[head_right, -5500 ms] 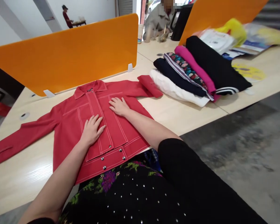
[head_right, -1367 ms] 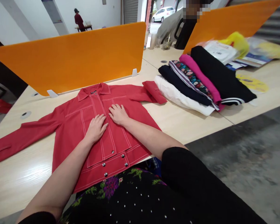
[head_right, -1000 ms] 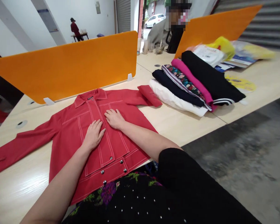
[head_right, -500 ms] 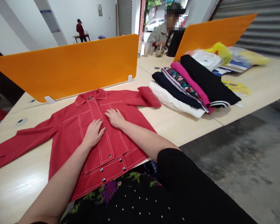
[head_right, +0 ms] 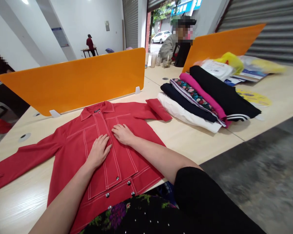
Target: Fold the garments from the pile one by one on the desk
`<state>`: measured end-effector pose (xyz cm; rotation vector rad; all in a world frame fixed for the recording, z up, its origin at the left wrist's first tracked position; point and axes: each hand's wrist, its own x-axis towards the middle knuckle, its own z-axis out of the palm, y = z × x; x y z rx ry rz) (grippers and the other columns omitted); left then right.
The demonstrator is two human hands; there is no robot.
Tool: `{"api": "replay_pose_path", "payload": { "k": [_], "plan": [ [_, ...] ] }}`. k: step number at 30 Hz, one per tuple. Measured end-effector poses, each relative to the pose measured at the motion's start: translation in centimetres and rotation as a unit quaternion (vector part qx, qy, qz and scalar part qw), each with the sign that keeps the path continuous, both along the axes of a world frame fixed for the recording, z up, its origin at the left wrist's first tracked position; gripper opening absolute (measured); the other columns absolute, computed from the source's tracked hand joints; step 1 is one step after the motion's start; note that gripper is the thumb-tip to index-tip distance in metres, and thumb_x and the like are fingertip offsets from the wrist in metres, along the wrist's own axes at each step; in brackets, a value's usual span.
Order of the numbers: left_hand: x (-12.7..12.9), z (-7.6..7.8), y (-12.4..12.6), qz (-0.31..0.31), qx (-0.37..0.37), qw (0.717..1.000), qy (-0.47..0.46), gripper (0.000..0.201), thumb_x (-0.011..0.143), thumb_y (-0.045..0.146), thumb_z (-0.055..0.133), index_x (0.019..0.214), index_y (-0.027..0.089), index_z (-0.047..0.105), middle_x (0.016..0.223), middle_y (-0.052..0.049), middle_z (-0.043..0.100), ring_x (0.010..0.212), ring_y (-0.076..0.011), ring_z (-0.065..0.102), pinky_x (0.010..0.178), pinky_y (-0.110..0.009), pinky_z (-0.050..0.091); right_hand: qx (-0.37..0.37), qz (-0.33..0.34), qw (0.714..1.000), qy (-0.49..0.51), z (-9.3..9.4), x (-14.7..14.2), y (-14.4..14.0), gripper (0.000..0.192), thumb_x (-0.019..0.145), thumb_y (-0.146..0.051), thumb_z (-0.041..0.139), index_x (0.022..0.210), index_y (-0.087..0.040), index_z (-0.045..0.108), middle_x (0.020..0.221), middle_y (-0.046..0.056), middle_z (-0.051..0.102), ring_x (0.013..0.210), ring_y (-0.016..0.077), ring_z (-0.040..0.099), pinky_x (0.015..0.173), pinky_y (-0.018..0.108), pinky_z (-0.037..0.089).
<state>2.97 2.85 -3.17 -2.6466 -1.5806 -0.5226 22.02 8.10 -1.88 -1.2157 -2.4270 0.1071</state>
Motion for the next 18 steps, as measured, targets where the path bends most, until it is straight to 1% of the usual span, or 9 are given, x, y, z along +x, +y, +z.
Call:
{"api": "replay_pose_path", "payload": {
  "k": [4, 6, 8, 10, 12, 13, 14, 16, 18],
  "plan": [
    [-0.2, -0.4, 0.0, -0.009, 0.009, 1.0, -0.028, 0.043, 0.092, 0.035, 0.041, 0.13, 0.016, 0.049, 0.14, -0.013, 0.049, 0.134, -0.0299, 0.037, 0.11, -0.053, 0.031, 0.029, 0.058, 0.998, 0.025, 0.1, -0.4, -0.5, 0.023, 0.091, -0.016, 0.049, 0.11, -0.015, 0.062, 0.117, 0.012, 0.062, 0.11, 0.0206, 0.052, 0.096, 0.038, 0.038],
    [-0.2, -0.3, 0.0, -0.023, 0.021, 0.997, -0.064, 0.038, 0.092, 0.033, 0.042, 0.125, 0.016, 0.052, 0.135, -0.013, 0.053, 0.13, -0.0288, 0.042, 0.108, -0.051, 0.034, 0.042, 0.087, 0.995, 0.03, 0.3, -0.7, -0.7, 0.02, 0.09, -0.015, 0.05, 0.105, -0.014, 0.063, 0.108, 0.011, 0.064, 0.101, 0.0191, 0.055, 0.09, 0.033, 0.04],
    [-0.1, 0.2, -0.1, -0.042, 0.033, 0.992, -0.111, 0.03, 0.093, 0.031, 0.042, 0.114, 0.016, 0.057, 0.122, -0.013, 0.06, 0.118, -0.0249, 0.051, 0.102, -0.045, 0.042, 0.05, 0.102, 0.993, 0.023, 0.5, -0.8, -0.9, 0.017, 0.092, -0.018, 0.049, 0.1, -0.014, 0.064, 0.097, 0.009, 0.065, 0.091, 0.0182, 0.056, 0.082, 0.03, 0.042],
    [0.1, 1.0, -0.5, -0.038, 0.048, 0.988, -0.143, 0.023, 0.094, 0.03, 0.039, 0.098, 0.018, 0.059, 0.102, -0.009, 0.064, 0.099, -0.0207, 0.057, 0.091, -0.037, 0.047, 0.055, 0.104, 0.993, 0.012, 0.6, -0.9, -1.2, 0.018, 0.093, -0.021, 0.047, 0.094, -0.014, 0.064, 0.087, 0.007, 0.065, 0.082, 0.0174, 0.055, 0.076, 0.028, 0.041],
    [0.3, 1.7, -0.9, -0.014, 0.054, 0.988, -0.142, 0.025, 0.095, 0.03, 0.037, 0.085, 0.02, 0.058, 0.086, -0.005, 0.061, 0.085, -0.0186, 0.056, 0.08, -0.033, 0.048, 0.047, 0.098, 0.994, 0.004, 0.7, -1.0, -1.5, 0.019, 0.094, -0.022, 0.046, 0.091, -0.015, 0.064, 0.083, 0.006, 0.064, 0.078, 0.0163, 0.055, 0.072, 0.027, 0.039],
    [0.4, 1.9, -1.1, -0.002, 0.05, 0.99, -0.133, 0.026, 0.095, 0.03, 0.037, 0.082, 0.021, 0.057, 0.082, -0.004, 0.059, 0.081, -0.0182, 0.056, 0.077, -0.032, 0.048, 0.037, 0.094, 0.995, 0.003, 0.7, -1.0, -1.6, 0.018, 0.094, -0.022, 0.046, 0.093, -0.016, 0.063, 0.084, 0.005, 0.064, 0.077, 0.0157, 0.055, 0.071, 0.026, 0.039],
    [0.4, 2.1, -1.2, 0.004, 0.038, 0.992, -0.122, 0.025, 0.095, 0.03, 0.037, 0.082, 0.021, 0.056, 0.08, -0.004, 0.057, 0.079, -0.018, 0.055, 0.075, -0.031, 0.047, 0.025, 0.088, 0.996, 0.002, 0.7, -1.0, -1.7, 0.017, 0.094, -0.022, 0.047, 0.095, -0.016, 0.063, 0.085, 0.005, 0.064, 0.077, 0.0151, 0.056, 0.069, 0.025, 0.038],
    [0.4, 2.1, -1.3, 0.0, 0.005, 0.995, -0.101, 0.02, 0.094, 0.029, 0.039, 0.087, 0.021, 0.057, 0.083, -0.003, 0.057, 0.08, -0.0179, 0.056, 0.074, -0.03, 0.047, 0.003, 0.079, 0.997, -0.005, 0.7, -1.1, -1.9, 0.017, 0.094, -0.024, 0.047, 0.099, -0.018, 0.062, 0.087, 0.004, 0.065, 0.077, 0.0143, 0.057, 0.067, 0.024, 0.037],
    [0.4, 1.9, -1.2, -0.007, -0.019, 0.996, -0.086, 0.016, 0.093, 0.027, 0.041, 0.093, 0.022, 0.057, 0.087, -0.004, 0.058, 0.083, -0.0183, 0.057, 0.076, -0.03, 0.047, -0.011, 0.075, 0.997, -0.017, 0.8, -1.1, -1.9, 0.019, 0.095, -0.026, 0.046, 0.098, -0.019, 0.063, 0.087, 0.004, 0.065, 0.077, 0.0142, 0.058, 0.066, 0.024, 0.035]
  ]
}}
